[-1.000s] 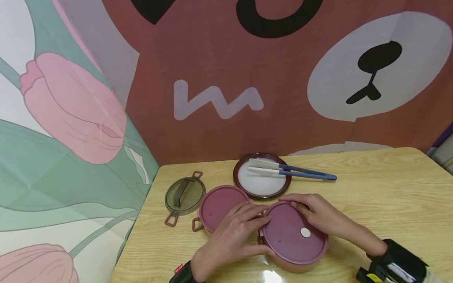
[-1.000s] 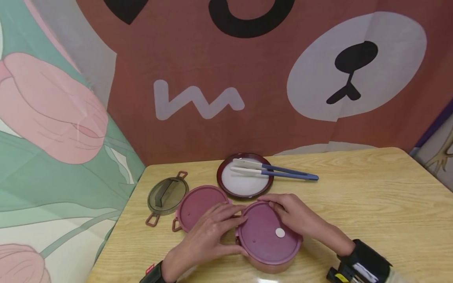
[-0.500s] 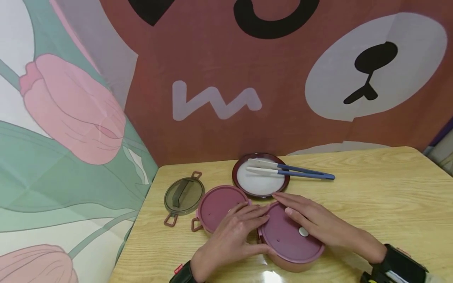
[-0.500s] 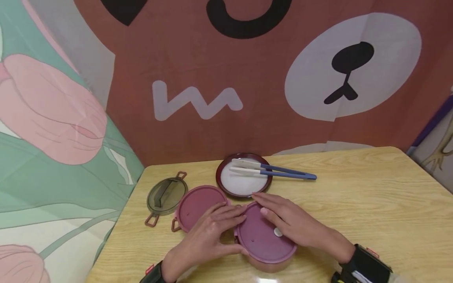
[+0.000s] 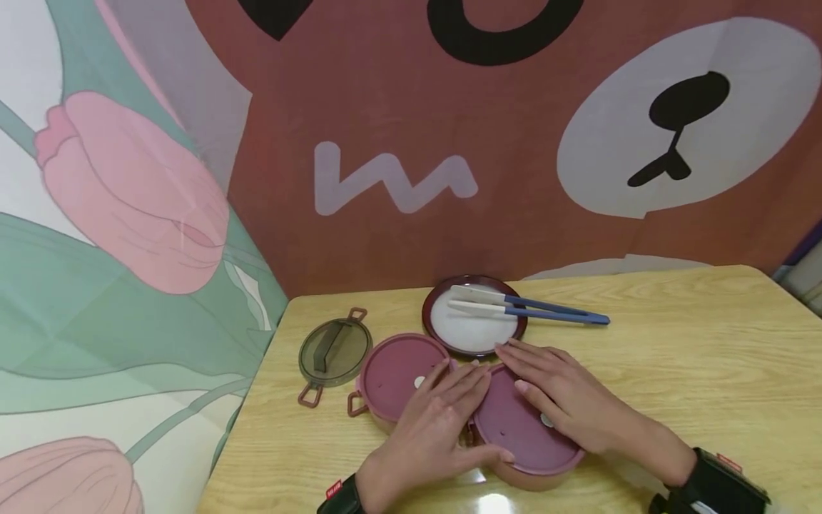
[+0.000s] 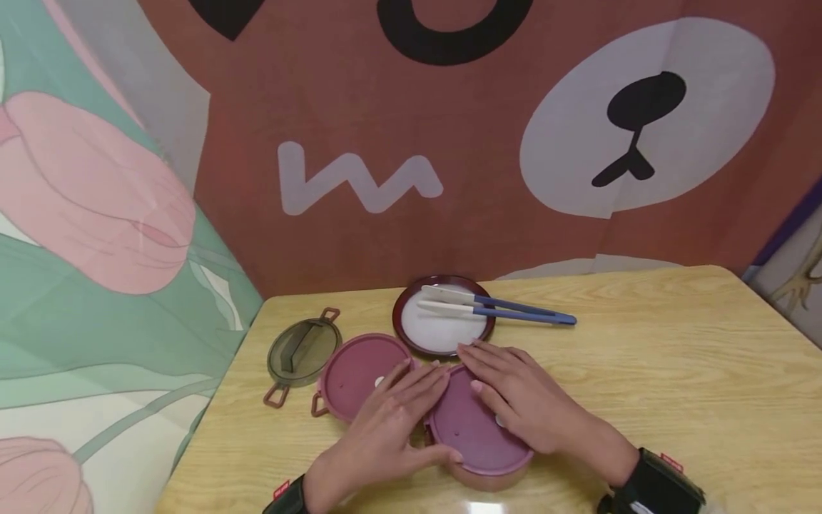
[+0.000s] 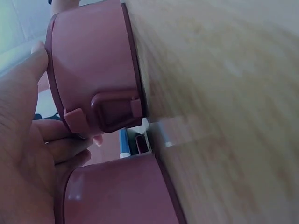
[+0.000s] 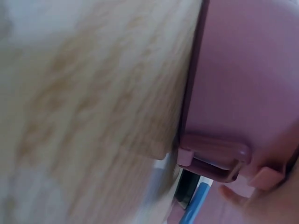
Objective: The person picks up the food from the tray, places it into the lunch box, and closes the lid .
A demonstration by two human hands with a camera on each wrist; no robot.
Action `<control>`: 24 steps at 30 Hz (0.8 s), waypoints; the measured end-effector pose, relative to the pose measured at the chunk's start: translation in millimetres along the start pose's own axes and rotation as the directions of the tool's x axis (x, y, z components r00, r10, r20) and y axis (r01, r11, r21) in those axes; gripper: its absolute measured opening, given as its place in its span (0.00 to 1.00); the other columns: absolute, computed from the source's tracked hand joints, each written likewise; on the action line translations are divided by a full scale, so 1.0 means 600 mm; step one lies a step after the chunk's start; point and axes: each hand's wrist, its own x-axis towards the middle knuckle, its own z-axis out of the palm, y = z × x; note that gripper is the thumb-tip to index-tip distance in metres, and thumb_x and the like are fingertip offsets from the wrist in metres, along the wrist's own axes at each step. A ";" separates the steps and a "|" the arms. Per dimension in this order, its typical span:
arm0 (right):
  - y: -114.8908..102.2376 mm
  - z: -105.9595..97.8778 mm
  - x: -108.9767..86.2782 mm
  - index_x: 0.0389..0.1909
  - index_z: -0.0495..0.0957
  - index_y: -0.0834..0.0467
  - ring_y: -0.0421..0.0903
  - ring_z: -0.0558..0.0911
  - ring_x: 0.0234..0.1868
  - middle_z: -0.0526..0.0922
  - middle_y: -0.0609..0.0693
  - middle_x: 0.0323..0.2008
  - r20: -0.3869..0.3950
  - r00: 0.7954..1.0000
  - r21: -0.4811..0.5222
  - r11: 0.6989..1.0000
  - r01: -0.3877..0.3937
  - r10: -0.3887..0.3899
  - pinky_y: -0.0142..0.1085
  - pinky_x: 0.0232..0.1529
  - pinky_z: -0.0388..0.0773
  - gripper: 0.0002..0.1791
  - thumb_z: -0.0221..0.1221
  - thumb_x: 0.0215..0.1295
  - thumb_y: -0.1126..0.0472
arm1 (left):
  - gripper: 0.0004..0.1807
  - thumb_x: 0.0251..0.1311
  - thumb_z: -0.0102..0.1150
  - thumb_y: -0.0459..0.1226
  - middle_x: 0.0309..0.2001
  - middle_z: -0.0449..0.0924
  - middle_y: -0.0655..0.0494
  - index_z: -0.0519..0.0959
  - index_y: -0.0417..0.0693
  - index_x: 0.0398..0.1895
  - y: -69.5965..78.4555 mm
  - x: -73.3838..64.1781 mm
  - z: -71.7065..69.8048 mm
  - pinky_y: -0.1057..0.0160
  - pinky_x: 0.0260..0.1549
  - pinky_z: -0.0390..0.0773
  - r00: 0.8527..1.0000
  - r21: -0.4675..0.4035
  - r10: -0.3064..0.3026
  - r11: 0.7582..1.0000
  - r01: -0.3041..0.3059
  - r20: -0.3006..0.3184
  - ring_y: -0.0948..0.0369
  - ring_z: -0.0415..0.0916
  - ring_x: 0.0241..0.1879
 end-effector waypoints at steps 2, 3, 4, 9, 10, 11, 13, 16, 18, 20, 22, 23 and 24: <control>-0.002 -0.001 -0.001 0.79 0.59 0.42 0.49 0.68 0.76 0.65 0.43 0.77 0.003 1.000 -0.067 0.997 0.028 -0.028 0.53 0.70 0.62 0.30 0.52 0.79 0.51 | 0.53 0.61 0.47 0.75 0.79 0.60 0.56 0.65 0.48 0.77 0.000 0.000 0.001 0.47 0.78 0.54 1.000 -0.001 0.010 1.000 -0.010 0.002 0.60 0.54 0.80; -0.003 -0.002 0.000 0.79 0.58 0.43 0.48 0.68 0.76 0.65 0.44 0.77 0.010 0.999 -0.085 0.995 0.042 -0.042 0.52 0.70 0.62 0.31 0.52 0.79 0.50 | 0.52 0.62 0.46 0.75 0.79 0.60 0.56 0.65 0.48 0.77 0.000 0.000 0.001 0.46 0.78 0.54 1.000 0.002 0.017 1.000 -0.017 0.002 0.59 0.54 0.80; -0.004 -0.002 0.001 0.80 0.57 0.43 0.48 0.68 0.75 0.64 0.44 0.78 0.019 0.998 -0.097 0.994 0.057 -0.055 0.51 0.70 0.62 0.32 0.53 0.79 0.50 | 0.52 0.62 0.45 0.75 0.79 0.60 0.56 0.65 0.48 0.77 0.000 0.000 0.002 0.46 0.78 0.54 1.000 0.006 0.020 1.000 -0.020 0.003 0.59 0.54 0.80; -0.004 -0.004 0.012 0.81 0.53 0.44 0.46 0.65 0.77 0.58 0.44 0.81 0.069 0.993 -0.106 0.989 0.098 -0.091 0.49 0.70 0.61 0.34 0.51 0.80 0.48 | 0.52 0.62 0.44 0.75 0.79 0.60 0.55 0.64 0.48 0.77 -0.002 0.000 -0.001 0.44 0.77 0.55 1.000 0.033 0.019 0.999 -0.019 -0.015 0.56 0.56 0.80; -0.004 -0.005 0.014 0.81 0.53 0.45 0.46 0.65 0.77 0.57 0.44 0.81 0.074 0.993 -0.108 0.989 0.103 -0.095 0.50 0.70 0.61 0.34 0.51 0.80 0.48 | 0.52 0.62 0.44 0.75 0.79 0.59 0.56 0.64 0.48 0.78 -0.002 0.001 -0.002 0.44 0.77 0.55 1.000 0.037 0.018 0.999 -0.018 -0.016 0.56 0.56 0.80; -0.004 -0.005 0.015 0.81 0.54 0.46 0.46 0.64 0.78 0.56 0.44 0.81 0.078 0.992 -0.111 0.988 0.107 -0.098 0.50 0.70 0.62 0.34 0.51 0.80 0.48 | 0.53 0.62 0.44 0.75 0.80 0.59 0.56 0.64 0.49 0.78 -0.003 0.001 -0.003 0.44 0.77 0.55 1.000 0.043 0.018 0.999 -0.017 -0.016 0.56 0.55 0.80; -0.004 -0.005 0.017 0.81 0.54 0.47 0.45 0.63 0.78 0.55 0.44 0.82 0.088 0.991 -0.124 0.986 0.111 -0.100 0.51 0.71 0.62 0.34 0.50 0.80 0.47 | 0.53 0.62 0.45 0.76 0.79 0.60 0.56 0.63 0.49 0.78 -0.003 0.002 -0.005 0.44 0.77 0.55 1.000 0.049 0.012 0.999 -0.012 -0.012 0.56 0.55 0.80; -0.005 -0.006 0.017 0.81 0.55 0.48 0.45 0.65 0.77 0.55 0.44 0.82 0.093 0.991 -0.141 0.984 0.112 -0.100 0.51 0.70 0.64 0.33 0.50 0.80 0.47 | 0.52 0.62 0.43 0.76 0.79 0.60 0.56 0.63 0.50 0.78 -0.001 0.002 -0.008 0.44 0.77 0.55 1.000 0.054 0.000 0.999 -0.001 0.011 0.57 0.54 0.80; -0.006 -0.005 0.014 0.81 0.55 0.48 0.46 0.66 0.76 0.55 0.44 0.82 0.090 0.991 -0.153 0.982 0.113 -0.100 0.50 0.70 0.65 0.33 0.51 0.80 0.48 | 0.52 0.62 0.42 0.76 0.79 0.61 0.57 0.63 0.51 0.78 0.002 0.002 -0.007 0.45 0.77 0.55 1.000 0.051 -0.008 0.999 0.007 0.026 0.58 0.53 0.80; -0.007 -0.004 0.010 0.80 0.57 0.49 0.46 0.67 0.76 0.56 0.44 0.81 0.079 0.992 -0.159 0.981 0.111 -0.100 0.49 0.69 0.65 0.33 0.52 0.79 0.48 | 0.52 0.62 0.41 0.76 0.79 0.61 0.57 0.63 0.51 0.78 0.004 0.003 -0.007 0.44 0.77 0.55 0.999 0.047 -0.011 0.999 0.009 0.040 0.58 0.52 0.81; -0.008 -0.002 0.007 0.80 0.56 0.48 0.46 0.67 0.76 0.56 0.44 0.81 0.071 0.993 -0.154 0.983 0.101 -0.091 0.48 0.69 0.65 0.33 0.52 0.79 0.49 | 0.52 0.61 0.43 0.76 0.78 0.61 0.58 0.64 0.52 0.78 0.003 0.004 -0.007 0.44 0.77 0.55 0.999 0.031 -0.011 0.999 0.010 0.040 0.58 0.52 0.81; -0.008 0.000 0.006 0.81 0.56 0.47 0.47 0.67 0.76 0.56 0.44 0.81 0.070 0.995 -0.141 0.986 0.087 -0.078 0.48 0.69 0.64 0.33 0.52 0.79 0.50 | 0.52 0.60 0.44 0.76 0.78 0.62 0.59 0.65 0.53 0.77 0.001 0.004 -0.007 0.44 0.77 0.55 0.999 0.016 -0.014 1.000 0.013 0.041 0.58 0.51 0.81; -0.008 0.001 0.006 0.81 0.55 0.46 0.47 0.67 0.76 0.56 0.43 0.81 0.068 0.996 -0.119 0.990 0.073 -0.065 0.48 0.69 0.64 0.33 0.51 0.80 0.50 | 0.52 0.59 0.46 0.76 0.78 0.62 0.60 0.65 0.53 0.77 0.000 0.004 -0.008 0.44 0.77 0.55 0.999 0.000 -0.018 1.000 0.018 0.042 0.58 0.51 0.81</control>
